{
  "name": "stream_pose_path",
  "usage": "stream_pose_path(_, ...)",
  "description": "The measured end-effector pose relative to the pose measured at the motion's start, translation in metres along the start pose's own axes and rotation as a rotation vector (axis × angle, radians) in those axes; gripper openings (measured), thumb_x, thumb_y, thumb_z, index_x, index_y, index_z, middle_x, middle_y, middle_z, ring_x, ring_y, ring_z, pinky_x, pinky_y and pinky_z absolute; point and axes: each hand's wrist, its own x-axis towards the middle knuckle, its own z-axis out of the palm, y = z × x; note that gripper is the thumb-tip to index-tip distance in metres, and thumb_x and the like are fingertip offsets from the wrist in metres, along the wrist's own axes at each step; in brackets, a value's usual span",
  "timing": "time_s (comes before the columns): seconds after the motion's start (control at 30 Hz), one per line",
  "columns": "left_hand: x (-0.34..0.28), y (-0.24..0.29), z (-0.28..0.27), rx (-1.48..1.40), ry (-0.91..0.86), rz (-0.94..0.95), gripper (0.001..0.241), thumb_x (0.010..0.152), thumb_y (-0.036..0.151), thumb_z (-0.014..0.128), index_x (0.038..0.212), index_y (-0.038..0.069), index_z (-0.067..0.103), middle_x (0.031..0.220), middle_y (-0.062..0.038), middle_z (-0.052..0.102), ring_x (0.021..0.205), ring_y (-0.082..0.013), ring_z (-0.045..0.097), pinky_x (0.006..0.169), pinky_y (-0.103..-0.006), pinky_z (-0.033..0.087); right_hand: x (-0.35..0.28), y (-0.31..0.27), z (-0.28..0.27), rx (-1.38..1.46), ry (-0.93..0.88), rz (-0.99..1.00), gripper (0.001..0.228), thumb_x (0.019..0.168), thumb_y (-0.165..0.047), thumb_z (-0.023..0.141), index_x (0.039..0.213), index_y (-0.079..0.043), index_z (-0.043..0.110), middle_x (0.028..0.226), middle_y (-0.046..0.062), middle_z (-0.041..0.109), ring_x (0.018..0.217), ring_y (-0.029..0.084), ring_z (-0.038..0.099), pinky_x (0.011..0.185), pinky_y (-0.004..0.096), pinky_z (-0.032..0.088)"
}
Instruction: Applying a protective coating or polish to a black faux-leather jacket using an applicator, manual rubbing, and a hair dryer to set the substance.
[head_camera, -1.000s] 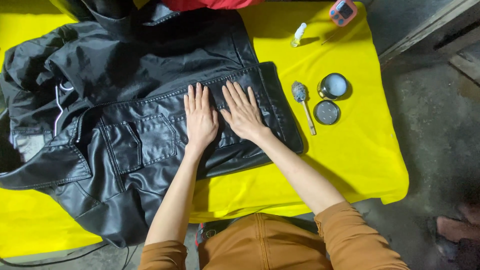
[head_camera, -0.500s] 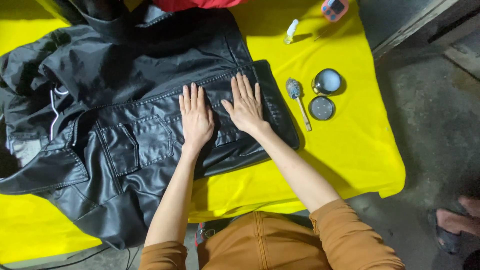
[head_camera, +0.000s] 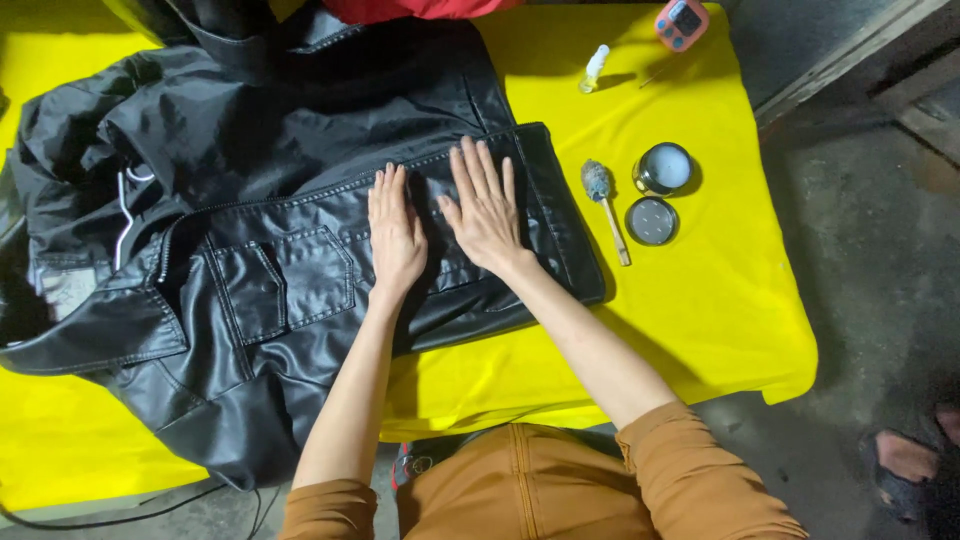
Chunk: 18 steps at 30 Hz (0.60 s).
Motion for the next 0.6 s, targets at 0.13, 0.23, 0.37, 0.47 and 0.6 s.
stream_pose_path(0.13, 0.000, 0.004, -0.003, 0.001, 0.000, 0.004, 0.074, 0.088, -0.006, 0.054, 0.159, 0.009, 0.036, 0.163, -0.018, 0.036, 0.154, -0.0381, 0.027, 0.127, -0.0512, 0.018, -0.002, 0.010, 0.009, 0.007, -0.040, 0.109, 0.074, 0.108, -0.047, 0.047, 0.164, -0.004, 0.025, 0.171, 0.021, 0.019, 0.159, 0.035, 0.014, 0.126, 0.059, -0.001)
stream_pose_path(0.23, -0.001, 0.002, 0.002, -0.005, 0.031, 0.015, 0.073, 0.088, -0.007, 0.054, 0.158, 0.008, 0.038, 0.162, -0.019, 0.037, 0.154, -0.0403, 0.026, 0.126, -0.0519, 0.020, -0.003, -0.002, -0.003, -0.035, -0.012, 0.079, 0.072, 0.109, -0.044, 0.052, 0.164, -0.006, 0.027, 0.171, 0.020, 0.018, 0.159, 0.035, 0.013, 0.126, 0.057, 0.000)
stream_pose_path(0.37, 0.005, 0.003, 0.003, 0.056, 0.076, 0.067, 0.071, 0.085, -0.008, 0.060, 0.152, 0.007, 0.045, 0.161, -0.019, 0.038, 0.154, -0.0407, 0.024, 0.127, -0.0522, 0.020, 0.001, 0.011, -0.002, -0.004, -0.020, 0.048, 0.066, 0.109, -0.045, 0.049, 0.162, -0.008, 0.033, 0.169, 0.019, 0.025, 0.158, 0.033, 0.017, 0.126, 0.058, 0.002)
stream_pose_path(0.47, 0.000, 0.006, 0.001, 0.146, 0.076, 0.174, 0.068, 0.076, -0.008, 0.070, 0.142, 0.003, 0.056, 0.156, -0.021, 0.045, 0.153, -0.0426, 0.025, 0.126, -0.0542, 0.020, -0.010, 0.014, -0.023, -0.049, 0.133, 0.093, 0.063, 0.109, -0.033, 0.055, 0.161, -0.005, 0.034, 0.169, 0.022, 0.022, 0.157, 0.038, 0.019, 0.125, 0.062, 0.010)
stream_pose_path(0.6, -0.001, 0.000, 0.010, 0.240, 0.054, 0.171, 0.053, 0.080, 0.004, 0.068, 0.132, 0.010, 0.067, 0.144, -0.012, 0.059, 0.146, -0.0320, 0.042, 0.125, -0.0508, 0.021, -0.032, 0.042, -0.019, -0.140, -0.052, 0.331, 0.080, 0.103, -0.047, 0.056, 0.162, -0.002, 0.027, 0.169, 0.025, 0.018, 0.157, 0.039, 0.015, 0.123, 0.065, 0.009)
